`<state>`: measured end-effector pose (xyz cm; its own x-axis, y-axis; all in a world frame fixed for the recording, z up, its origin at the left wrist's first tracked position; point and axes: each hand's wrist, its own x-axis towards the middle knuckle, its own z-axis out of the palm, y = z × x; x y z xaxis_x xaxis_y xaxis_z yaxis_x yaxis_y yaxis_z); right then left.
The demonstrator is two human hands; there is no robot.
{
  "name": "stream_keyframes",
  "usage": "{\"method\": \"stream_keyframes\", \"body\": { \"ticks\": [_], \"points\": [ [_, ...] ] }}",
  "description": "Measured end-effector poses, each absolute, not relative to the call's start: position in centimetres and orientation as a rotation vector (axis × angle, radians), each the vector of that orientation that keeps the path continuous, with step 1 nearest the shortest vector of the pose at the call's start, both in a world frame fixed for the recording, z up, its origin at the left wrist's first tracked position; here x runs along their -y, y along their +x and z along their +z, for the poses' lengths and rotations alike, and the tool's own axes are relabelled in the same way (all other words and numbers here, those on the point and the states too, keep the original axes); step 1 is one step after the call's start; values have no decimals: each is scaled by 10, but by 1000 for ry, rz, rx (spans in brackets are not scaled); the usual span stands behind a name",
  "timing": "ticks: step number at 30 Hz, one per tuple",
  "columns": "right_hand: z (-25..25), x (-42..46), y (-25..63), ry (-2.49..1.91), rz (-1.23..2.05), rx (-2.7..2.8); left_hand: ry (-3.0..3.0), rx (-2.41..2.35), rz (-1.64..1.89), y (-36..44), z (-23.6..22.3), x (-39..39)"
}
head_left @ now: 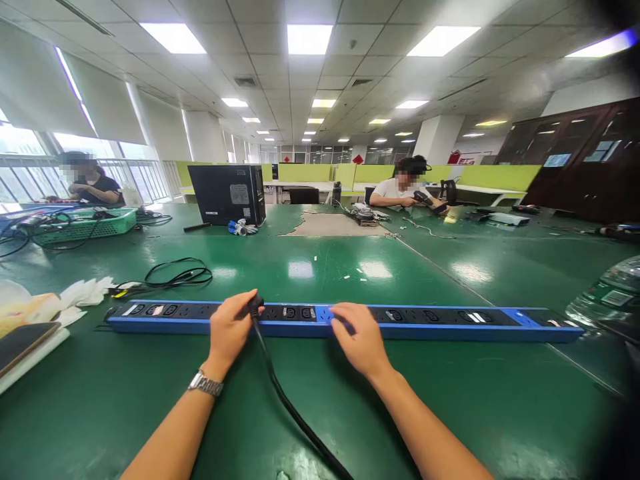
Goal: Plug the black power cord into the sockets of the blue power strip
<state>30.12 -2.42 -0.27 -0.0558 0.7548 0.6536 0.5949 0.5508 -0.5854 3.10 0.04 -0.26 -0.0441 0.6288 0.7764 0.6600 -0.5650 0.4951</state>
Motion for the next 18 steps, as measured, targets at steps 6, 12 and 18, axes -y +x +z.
{"method": "stream_keyframes", "body": {
  "ticks": [6,12,18],
  "points": [
    [-17,20,320,-1247,128,1587,-2330,1702,-1585,27,-7,-7],
    [-18,26,306,-1310,94,1639,-2464,1577,-1202,34,-1,-8],
    [-10,31,292,-1351,-24,1754,-2378,1703,-1008,26,1,-4]
  ]
}}
